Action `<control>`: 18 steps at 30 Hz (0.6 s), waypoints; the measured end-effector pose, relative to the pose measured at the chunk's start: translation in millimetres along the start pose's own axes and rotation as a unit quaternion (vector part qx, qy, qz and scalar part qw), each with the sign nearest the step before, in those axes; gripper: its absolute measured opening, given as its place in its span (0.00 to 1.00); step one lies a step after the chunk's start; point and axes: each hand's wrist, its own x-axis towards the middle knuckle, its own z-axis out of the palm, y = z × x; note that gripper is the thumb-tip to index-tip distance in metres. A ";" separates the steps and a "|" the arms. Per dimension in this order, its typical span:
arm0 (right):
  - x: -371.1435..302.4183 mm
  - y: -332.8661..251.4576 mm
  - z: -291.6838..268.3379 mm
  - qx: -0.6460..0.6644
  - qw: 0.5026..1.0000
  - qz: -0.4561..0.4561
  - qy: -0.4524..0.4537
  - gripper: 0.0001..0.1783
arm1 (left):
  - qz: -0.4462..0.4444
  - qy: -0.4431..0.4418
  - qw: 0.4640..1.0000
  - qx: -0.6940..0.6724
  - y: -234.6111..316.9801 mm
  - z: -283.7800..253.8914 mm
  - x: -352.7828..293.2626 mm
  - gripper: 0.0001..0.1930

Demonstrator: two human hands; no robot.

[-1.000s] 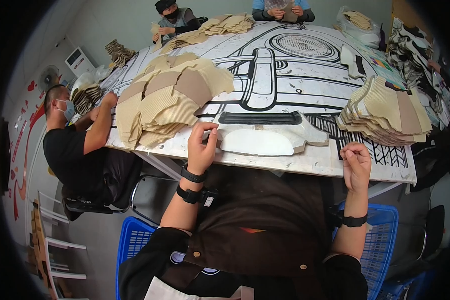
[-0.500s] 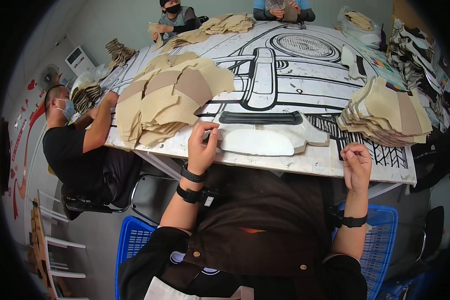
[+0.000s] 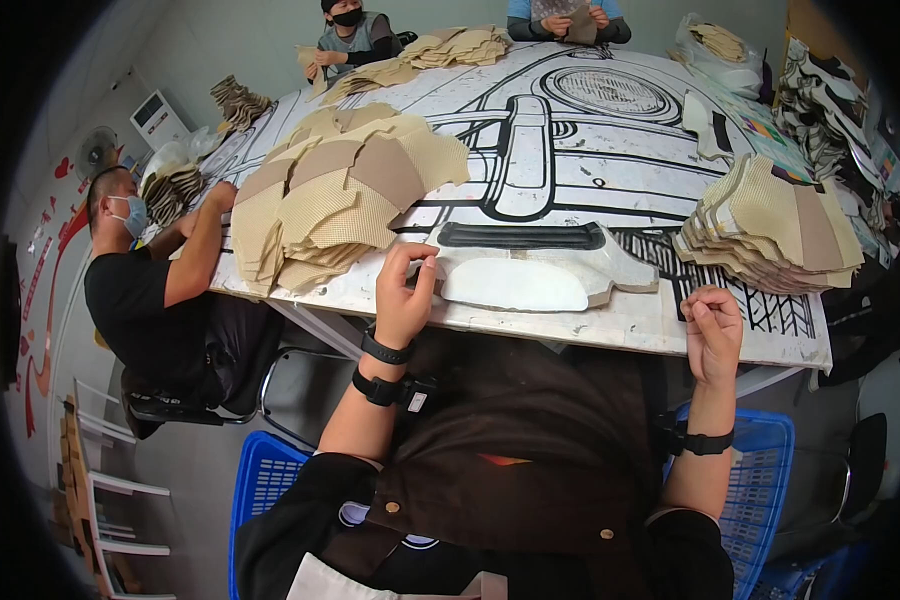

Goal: Assembling and checking shoe components at a factory assembly table.

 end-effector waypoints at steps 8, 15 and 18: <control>1.5 -1.2 1.4 0.016 1.000 -0.004 -0.002 0.05 | -0.001 0.001 1.000 0.002 2.5 -0.2 1.6 0.05; 0.8 -1.2 1.9 0.015 1.000 -0.003 0.005 0.05 | 0.004 0.000 1.000 0.002 0.6 0.3 0.7 0.05; 0.8 -1.5 1.8 0.015 1.000 -0.005 0.002 0.05 | 0.004 0.000 1.000 0.003 0.4 0.4 0.4 0.05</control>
